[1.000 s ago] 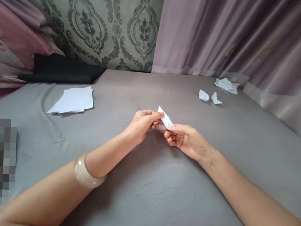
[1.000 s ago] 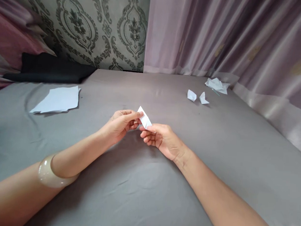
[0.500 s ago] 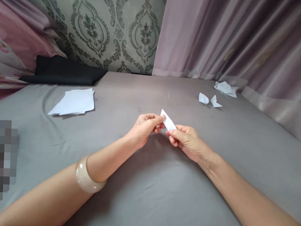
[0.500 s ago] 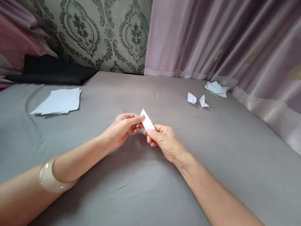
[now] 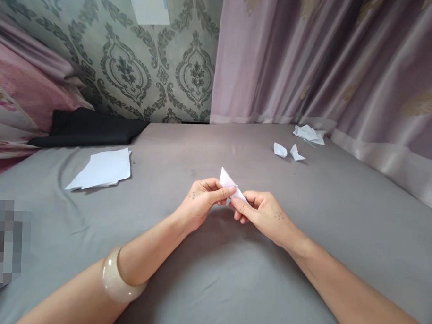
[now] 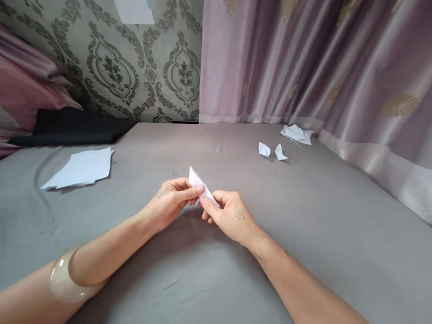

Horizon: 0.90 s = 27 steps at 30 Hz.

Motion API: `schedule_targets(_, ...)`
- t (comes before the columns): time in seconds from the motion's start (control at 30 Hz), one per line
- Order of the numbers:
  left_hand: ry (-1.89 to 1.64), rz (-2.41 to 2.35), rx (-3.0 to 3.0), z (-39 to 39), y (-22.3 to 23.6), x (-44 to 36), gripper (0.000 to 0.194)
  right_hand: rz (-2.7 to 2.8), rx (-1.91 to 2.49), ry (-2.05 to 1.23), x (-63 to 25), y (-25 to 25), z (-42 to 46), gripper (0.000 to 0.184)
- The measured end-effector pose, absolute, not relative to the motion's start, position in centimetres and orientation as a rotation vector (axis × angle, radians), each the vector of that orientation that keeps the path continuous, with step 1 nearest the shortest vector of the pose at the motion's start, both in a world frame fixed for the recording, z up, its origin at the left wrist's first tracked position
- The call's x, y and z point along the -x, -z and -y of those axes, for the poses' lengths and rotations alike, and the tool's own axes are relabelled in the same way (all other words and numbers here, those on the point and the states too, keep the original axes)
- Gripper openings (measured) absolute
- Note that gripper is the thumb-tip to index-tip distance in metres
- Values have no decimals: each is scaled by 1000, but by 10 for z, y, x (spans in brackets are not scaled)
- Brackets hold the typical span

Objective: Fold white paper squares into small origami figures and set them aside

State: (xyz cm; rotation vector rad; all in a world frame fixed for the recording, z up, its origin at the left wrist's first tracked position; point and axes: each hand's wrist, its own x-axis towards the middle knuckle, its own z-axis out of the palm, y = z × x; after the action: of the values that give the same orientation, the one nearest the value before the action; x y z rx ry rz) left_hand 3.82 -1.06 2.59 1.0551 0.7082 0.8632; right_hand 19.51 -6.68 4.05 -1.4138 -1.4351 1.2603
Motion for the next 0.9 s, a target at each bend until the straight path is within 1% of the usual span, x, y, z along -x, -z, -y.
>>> schedule_targets(0.07,-878,-706,-1037,10,-26,-39,25,1435,1405,-1250,-196,-38,66,26)
schedule_targets(0.23,-977,-748,-997,8,-26,-39,21,1435,1446,-1264,-195,-34,66,29)
schedule_targets(0.43,-991,-755,-1030,8,-32,-36,22,1463,1381,-1303,-193,-39,68,40)
schedule_targets(0.53,-986,-733,-1029,5,-30,-37,23,1465,1447,-1243,-192,-36,68,42)
schedule_targets(0.63,-961,-756,-1035,2,-26,-38,28,1534,1626,-983,-190,-29,68,43)
schedule_targets(0.8,-906,-825,-975,6,-19,-40,33,1860,1803,-255,-185,-19,72,42)
schedule_targets(0.9,-906,-834,-960,8,-18,-40,33,1952,1836,-58,-183,-17,74,38)
